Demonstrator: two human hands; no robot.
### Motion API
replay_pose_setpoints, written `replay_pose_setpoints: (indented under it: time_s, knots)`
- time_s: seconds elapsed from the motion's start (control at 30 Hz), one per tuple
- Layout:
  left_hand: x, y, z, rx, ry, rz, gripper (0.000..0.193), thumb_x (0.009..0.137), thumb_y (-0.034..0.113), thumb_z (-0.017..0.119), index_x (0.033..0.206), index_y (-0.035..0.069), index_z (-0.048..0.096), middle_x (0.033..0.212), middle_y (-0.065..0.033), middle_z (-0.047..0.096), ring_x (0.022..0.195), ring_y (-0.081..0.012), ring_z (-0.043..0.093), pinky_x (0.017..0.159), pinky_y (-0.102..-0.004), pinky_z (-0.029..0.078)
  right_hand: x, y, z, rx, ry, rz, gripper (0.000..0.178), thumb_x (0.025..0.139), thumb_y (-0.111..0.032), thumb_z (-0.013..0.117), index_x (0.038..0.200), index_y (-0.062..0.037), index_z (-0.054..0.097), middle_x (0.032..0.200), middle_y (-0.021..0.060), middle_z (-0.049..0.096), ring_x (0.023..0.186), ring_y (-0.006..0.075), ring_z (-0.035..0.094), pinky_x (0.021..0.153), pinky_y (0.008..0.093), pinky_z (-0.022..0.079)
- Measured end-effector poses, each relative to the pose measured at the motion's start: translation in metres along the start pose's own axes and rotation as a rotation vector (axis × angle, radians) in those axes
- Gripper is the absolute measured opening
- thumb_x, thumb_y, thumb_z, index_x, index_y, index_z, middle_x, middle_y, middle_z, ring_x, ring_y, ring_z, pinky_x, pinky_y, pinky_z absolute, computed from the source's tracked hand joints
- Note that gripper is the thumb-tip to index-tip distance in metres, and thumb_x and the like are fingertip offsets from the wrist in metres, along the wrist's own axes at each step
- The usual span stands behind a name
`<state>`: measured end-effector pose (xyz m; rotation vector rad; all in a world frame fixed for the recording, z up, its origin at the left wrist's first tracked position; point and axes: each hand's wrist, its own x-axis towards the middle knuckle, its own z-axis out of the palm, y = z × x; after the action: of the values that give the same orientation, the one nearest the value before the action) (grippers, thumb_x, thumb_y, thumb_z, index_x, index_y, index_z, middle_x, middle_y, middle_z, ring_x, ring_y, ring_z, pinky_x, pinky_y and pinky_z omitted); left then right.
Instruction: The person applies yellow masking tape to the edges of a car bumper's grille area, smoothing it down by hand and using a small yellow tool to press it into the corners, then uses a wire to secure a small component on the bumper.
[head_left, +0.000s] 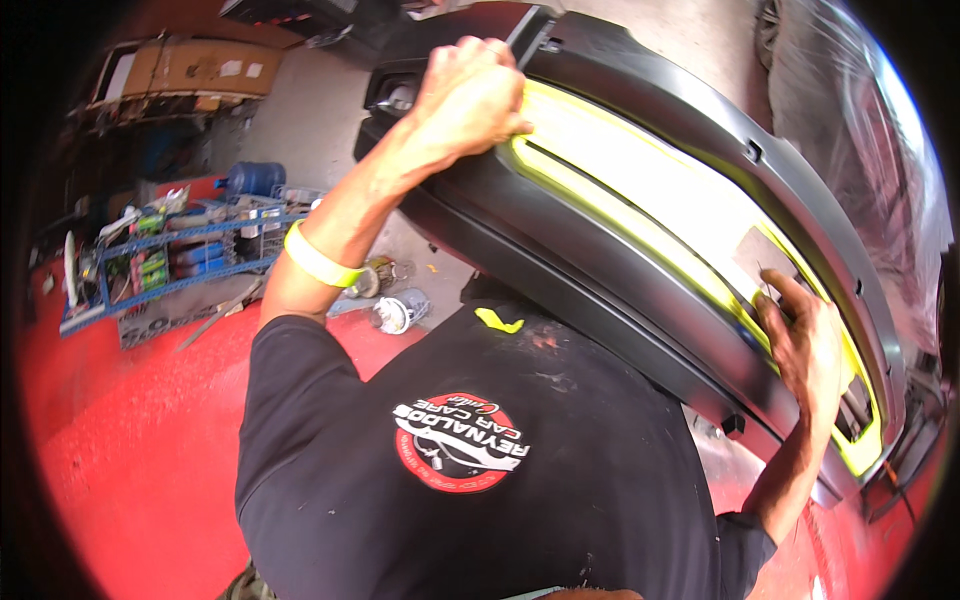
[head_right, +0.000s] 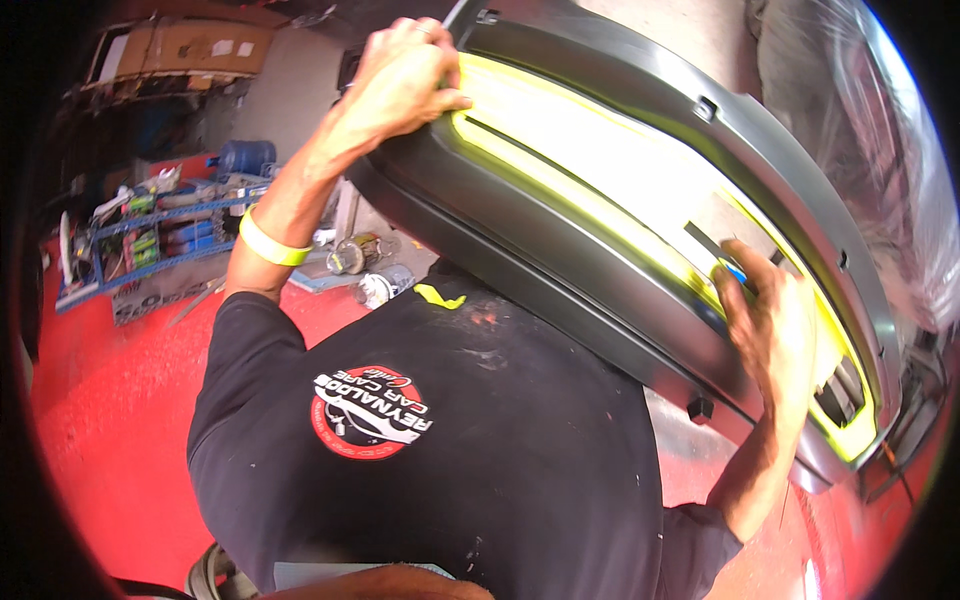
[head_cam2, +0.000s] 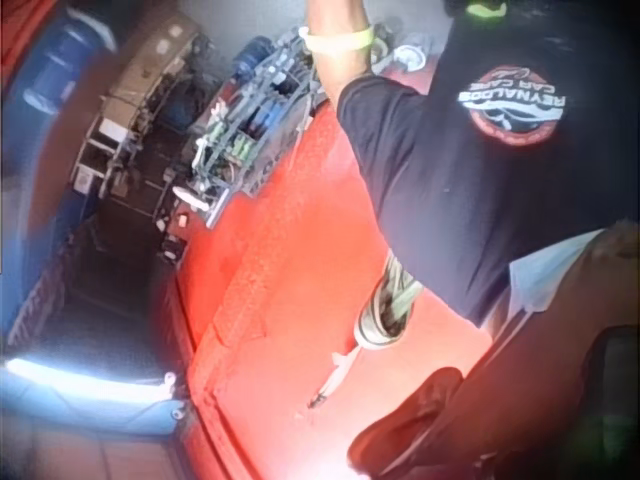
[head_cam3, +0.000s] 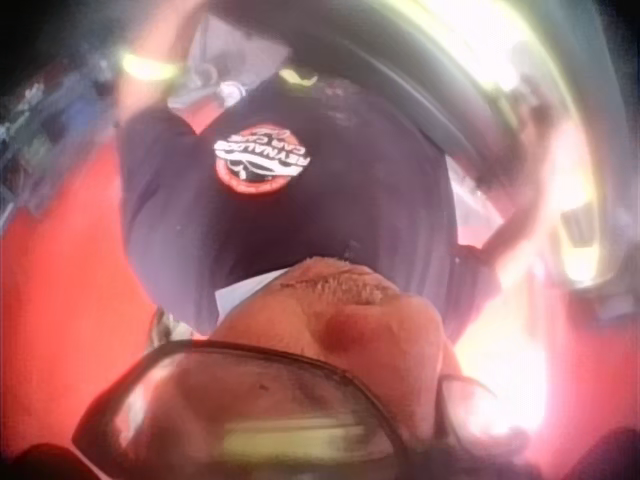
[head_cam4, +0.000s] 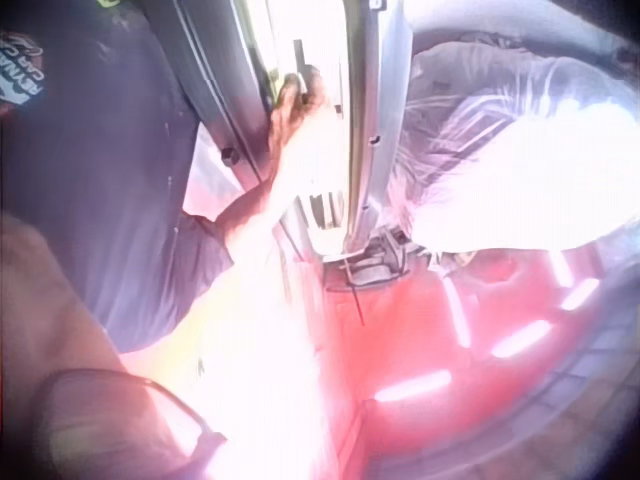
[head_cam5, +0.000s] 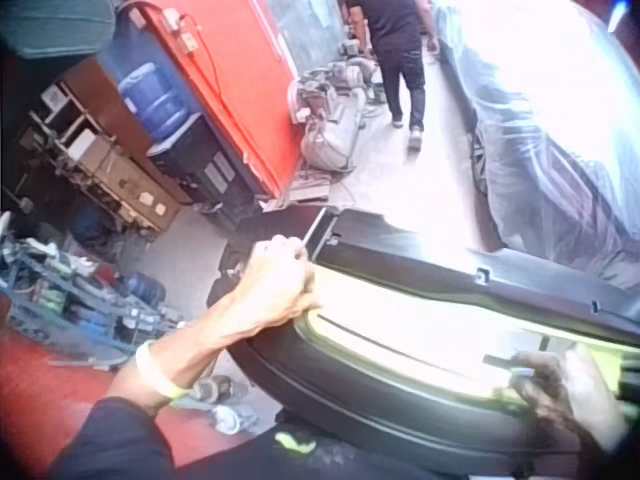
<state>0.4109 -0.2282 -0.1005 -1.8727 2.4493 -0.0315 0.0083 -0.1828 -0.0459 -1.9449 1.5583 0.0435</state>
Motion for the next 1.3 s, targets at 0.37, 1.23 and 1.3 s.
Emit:
replay_pose_setpoints:
  time_s: [0.37,1.23,1.3]
  knots:
    - [0.01,0.005,-0.007,-0.072,0.021,0.191,0.034,0.074,0.026,0.083,0.09,0.006,0.061,0.097,-0.0108,0.063,0.1,-0.0315,0.06,0.085,-0.0447,0.048,0.02,0.009,0.023,-0.065,0.023,-0.029,0.026,0.092,-0.029,0.07,0.105,-0.0075,0.077,0.075,0.0193,0.07,0.068,0.0305,0.071,0.069,0.0386,0.053]
    - [0.037,0.194,0.029,-0.715,0.027,0.521,0.015,0.077,0.009,0.061,0.083,0.0,0.071,0.082,-0.0232,0.068,0.075,-0.0368,0.069,0.065,-0.0462,0.055,0.038,-0.001,0.018,0.037,-0.246,0.044,0.022,0.094,-0.02,0.063,0.107,-0.004,0.073,0.092,0.0206,0.071,0.082,0.0322,0.069,0.076,0.0397,0.051]
    - [0.038,0.203,0.034,-0.777,0.011,0.488,0.016,0.075,0.01,0.062,0.08,-0.001,0.072,0.081,-0.0273,0.068,0.073,-0.038,0.07,0.062,-0.0466,0.055,0.039,0.012,0.03,0.06,-0.144,-0.079,0.021,0.095,-0.019,0.062,0.101,-0.0009,0.071,0.08,0.024,0.066,0.072,0.0357,0.065,0.07,0.0424,0.049]
